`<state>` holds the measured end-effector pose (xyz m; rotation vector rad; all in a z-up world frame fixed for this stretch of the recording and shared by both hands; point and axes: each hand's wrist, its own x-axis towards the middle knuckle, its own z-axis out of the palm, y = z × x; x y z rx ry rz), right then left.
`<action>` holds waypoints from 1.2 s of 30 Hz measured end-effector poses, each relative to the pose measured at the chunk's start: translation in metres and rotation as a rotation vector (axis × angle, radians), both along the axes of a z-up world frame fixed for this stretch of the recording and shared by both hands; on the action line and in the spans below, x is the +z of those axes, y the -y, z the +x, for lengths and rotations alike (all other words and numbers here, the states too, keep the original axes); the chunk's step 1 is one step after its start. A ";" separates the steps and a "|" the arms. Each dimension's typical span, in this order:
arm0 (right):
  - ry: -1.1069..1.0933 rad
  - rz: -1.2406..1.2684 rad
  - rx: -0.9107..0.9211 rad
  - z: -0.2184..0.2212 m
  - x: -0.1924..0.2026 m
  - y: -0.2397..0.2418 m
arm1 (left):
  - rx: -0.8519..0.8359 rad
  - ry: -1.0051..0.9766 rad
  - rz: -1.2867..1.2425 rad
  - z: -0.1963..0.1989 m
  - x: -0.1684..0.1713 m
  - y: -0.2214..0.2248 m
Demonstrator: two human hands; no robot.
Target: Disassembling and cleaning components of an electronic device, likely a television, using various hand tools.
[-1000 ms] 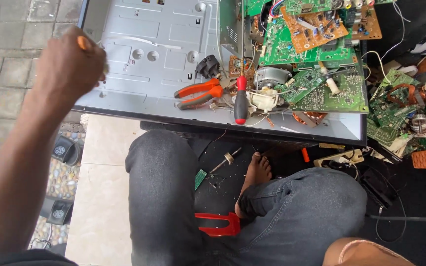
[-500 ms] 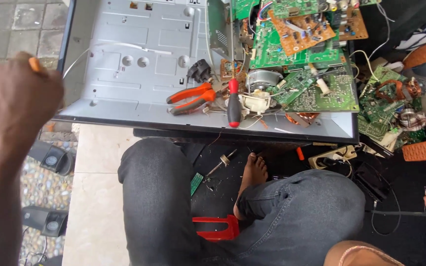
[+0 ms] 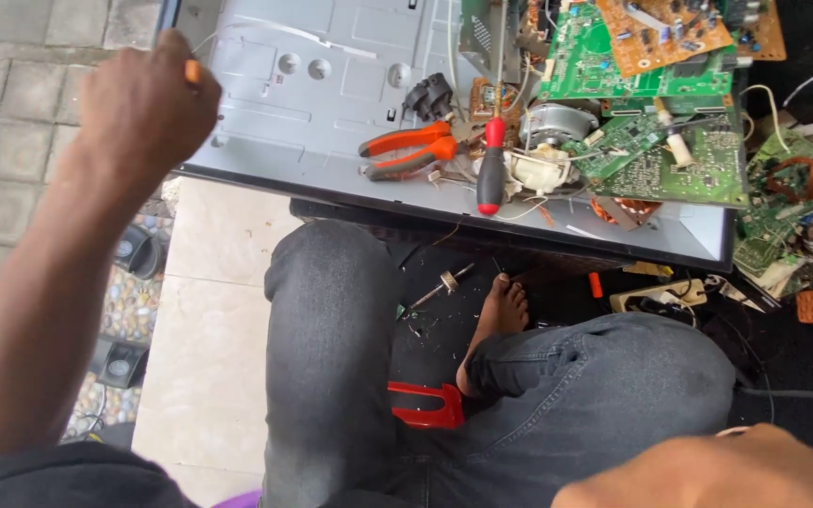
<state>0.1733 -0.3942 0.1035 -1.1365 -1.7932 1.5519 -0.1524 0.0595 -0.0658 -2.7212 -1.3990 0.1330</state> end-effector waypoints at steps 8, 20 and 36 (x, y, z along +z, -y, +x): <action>0.043 0.512 -0.608 -0.078 -0.013 -0.074 | 0.125 -0.494 0.042 -0.032 0.017 0.014; 0.924 0.742 -0.702 -0.082 -0.083 -0.125 | -0.083 -0.207 0.252 -0.018 0.054 0.000; 1.158 0.695 -0.646 -0.054 -0.187 -0.196 | -0.493 0.401 0.230 0.067 0.043 0.081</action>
